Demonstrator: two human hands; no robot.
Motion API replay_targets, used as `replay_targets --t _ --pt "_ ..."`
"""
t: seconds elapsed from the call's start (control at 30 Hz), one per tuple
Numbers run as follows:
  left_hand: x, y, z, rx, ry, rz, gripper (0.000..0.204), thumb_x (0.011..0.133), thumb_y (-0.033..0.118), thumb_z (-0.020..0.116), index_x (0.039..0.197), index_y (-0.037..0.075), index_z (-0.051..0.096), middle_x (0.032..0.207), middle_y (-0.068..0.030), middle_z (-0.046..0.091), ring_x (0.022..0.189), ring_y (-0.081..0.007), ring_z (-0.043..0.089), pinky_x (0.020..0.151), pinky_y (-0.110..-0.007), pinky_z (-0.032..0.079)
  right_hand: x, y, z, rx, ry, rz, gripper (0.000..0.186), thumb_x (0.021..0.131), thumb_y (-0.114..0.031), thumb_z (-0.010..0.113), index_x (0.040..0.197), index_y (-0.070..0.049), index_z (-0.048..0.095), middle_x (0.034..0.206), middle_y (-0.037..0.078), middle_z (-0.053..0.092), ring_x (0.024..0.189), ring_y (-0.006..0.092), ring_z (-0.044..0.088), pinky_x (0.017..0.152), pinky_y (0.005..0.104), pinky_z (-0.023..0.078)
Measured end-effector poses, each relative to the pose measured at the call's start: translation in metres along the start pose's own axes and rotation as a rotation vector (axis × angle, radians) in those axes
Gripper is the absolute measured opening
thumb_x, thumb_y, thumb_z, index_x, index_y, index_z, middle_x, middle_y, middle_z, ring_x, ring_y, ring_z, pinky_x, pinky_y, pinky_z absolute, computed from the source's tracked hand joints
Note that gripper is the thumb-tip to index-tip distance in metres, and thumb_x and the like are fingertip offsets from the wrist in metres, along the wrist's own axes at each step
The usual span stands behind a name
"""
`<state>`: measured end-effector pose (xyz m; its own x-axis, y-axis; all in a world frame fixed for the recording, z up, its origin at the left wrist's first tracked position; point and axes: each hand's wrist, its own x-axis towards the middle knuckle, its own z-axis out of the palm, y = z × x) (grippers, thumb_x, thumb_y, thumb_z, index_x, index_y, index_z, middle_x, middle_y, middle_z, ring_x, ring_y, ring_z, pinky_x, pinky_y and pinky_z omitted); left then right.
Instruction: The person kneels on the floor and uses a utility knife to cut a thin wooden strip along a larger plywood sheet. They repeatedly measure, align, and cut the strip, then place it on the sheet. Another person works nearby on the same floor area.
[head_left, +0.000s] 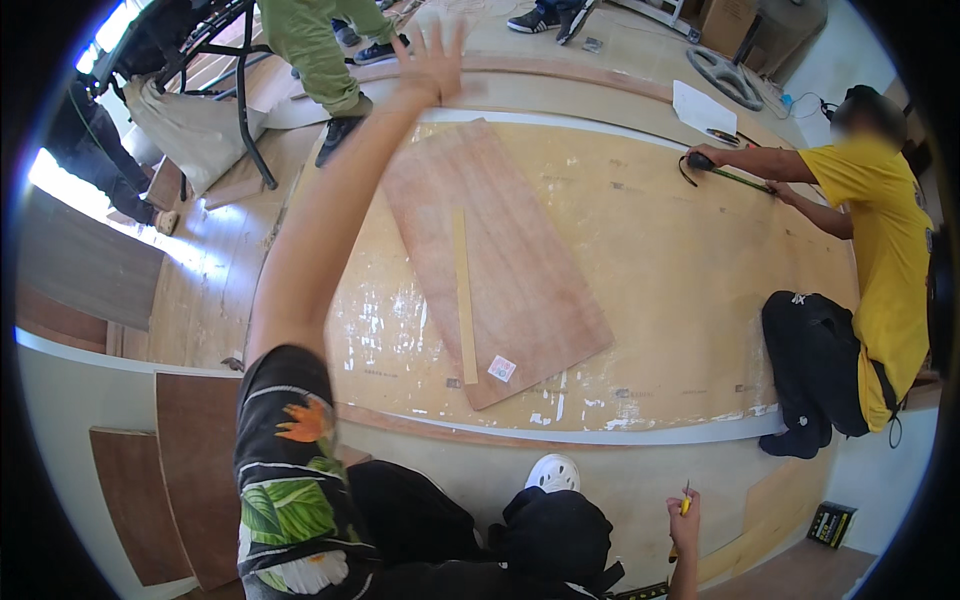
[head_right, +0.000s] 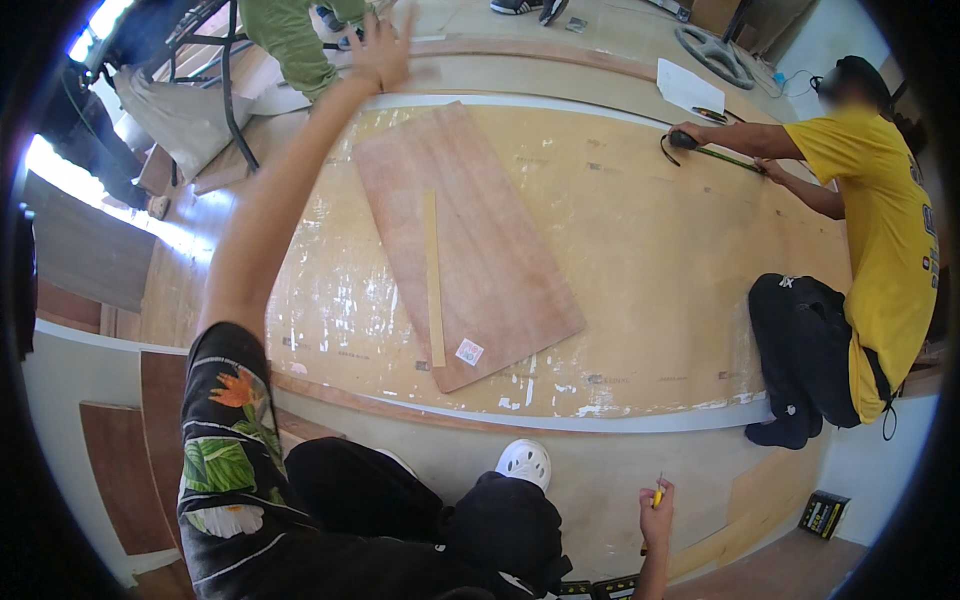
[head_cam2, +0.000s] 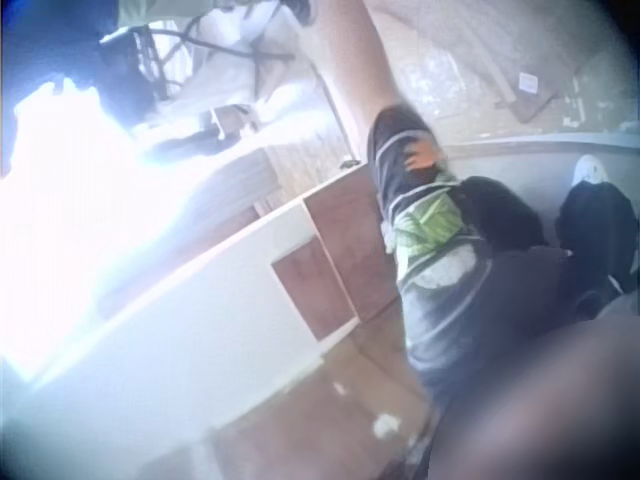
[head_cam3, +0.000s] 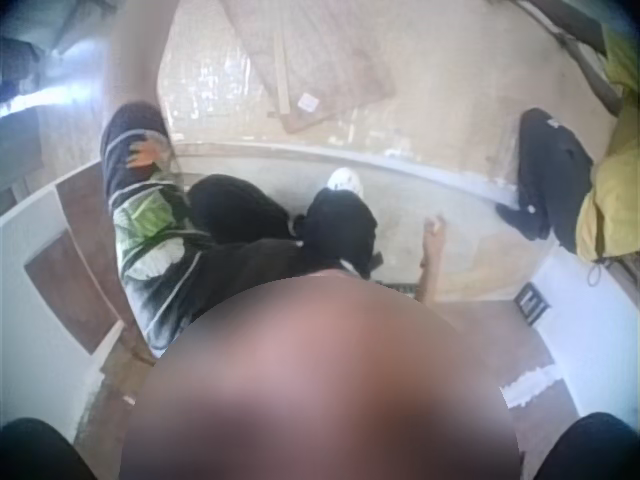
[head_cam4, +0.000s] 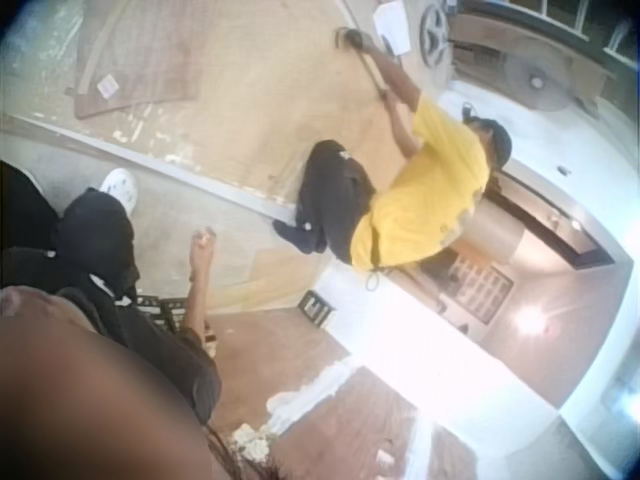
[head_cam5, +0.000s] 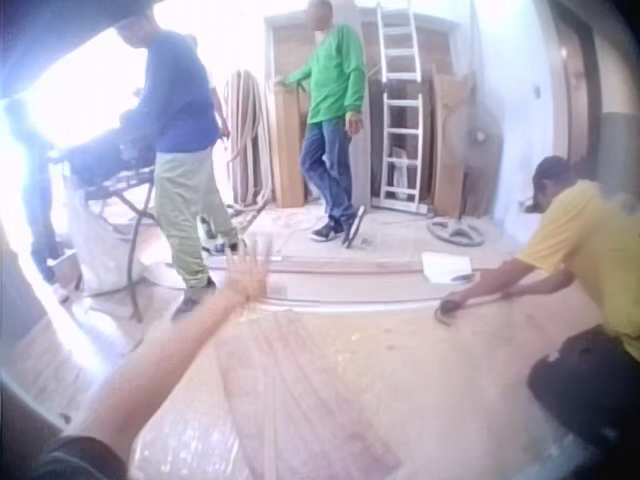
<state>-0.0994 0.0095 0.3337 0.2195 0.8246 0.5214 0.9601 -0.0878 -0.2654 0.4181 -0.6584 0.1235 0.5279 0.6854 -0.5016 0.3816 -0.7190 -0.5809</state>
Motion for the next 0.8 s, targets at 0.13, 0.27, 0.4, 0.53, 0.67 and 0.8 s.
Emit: replay_targets --t 0.13,0.27,0.4,0.53,0.67,0.8 --pt "0.084 -0.006 -0.062 -0.325 0.552 -0.345 0.050 0.091 0.034 0.056 0.132 0.005 0.056 0.139 -0.0207 0.051 0.129 -0.0392 0.048 0.107 -0.054 0.037 -0.011 0.000 0.019 -0.007 -0.042 0.032 0.046 0.092 -0.013 0.067 0.132 -0.007 0.045 0.093 0.007 0.070 0.068 0.0104 0.055 0.059 0.0265 0.045" --pt "0.031 0.005 -0.074 -0.251 0.482 -0.148 0.037 0.087 0.034 0.061 0.111 0.005 0.063 0.118 -0.0201 0.059 0.112 -0.0374 0.056 0.095 -0.051 0.045 -0.026 0.000 0.038 -0.029 -0.142 -0.024 0.044 0.092 -0.012 0.067 0.130 -0.007 0.046 0.086 0.005 0.066 0.069 0.0114 0.055 0.063 0.0279 0.046" --pt "-0.081 -0.002 -0.012 -0.222 0.253 -0.080 0.039 0.088 0.035 0.061 0.114 0.006 0.062 0.115 -0.0217 0.060 0.113 -0.0386 0.054 0.099 -0.052 0.040 -0.041 0.001 0.069 -0.002 -0.168 -0.009 0.039 0.091 -0.012 0.065 0.124 -0.006 0.046 0.077 0.005 0.060 0.071 0.0155 0.058 0.066 0.0315 0.047" --pt "-0.220 0.006 0.051 -0.270 -0.346 -0.113 0.044 0.090 0.043 0.058 0.114 0.007 0.065 0.131 -0.0248 0.059 0.119 -0.0422 0.058 0.094 -0.053 0.049 -0.052 0.003 0.113 -0.017 -0.038 -0.084 0.030 0.093 -0.018 0.063 0.115 -0.004 0.048 0.072 0.005 0.058 0.067 0.0171 0.058 0.062 0.0328 0.047" --pt "-0.353 0.053 0.076 -0.564 -0.870 -0.313 0.047 0.091 0.044 0.059 0.112 0.003 0.063 0.119 -0.0257 0.064 0.104 -0.0435 0.065 0.091 -0.050 0.052 -0.061 0.015 0.129 0.018 -0.018 -0.080 0.028 0.093 -0.020 0.062 0.112 -0.004 0.049 0.071 0.005 0.057 0.065 0.0169 0.057 0.061 0.0327 0.046" --pt "-0.409 0.108 0.071 -0.536 -0.939 -0.419 0.055 0.091 0.050 0.062 0.120 0.004 0.056 0.119 -0.0253 0.064 0.103 -0.0431 0.066 0.087 -0.050 0.053 -0.069 0.030 0.119 0.009 -0.023 0.015 0.027 0.094 -0.023 0.062 0.109 -0.004 0.050 0.069 0.005 0.056 0.063 0.0167 0.056 0.059 0.0325 0.045"
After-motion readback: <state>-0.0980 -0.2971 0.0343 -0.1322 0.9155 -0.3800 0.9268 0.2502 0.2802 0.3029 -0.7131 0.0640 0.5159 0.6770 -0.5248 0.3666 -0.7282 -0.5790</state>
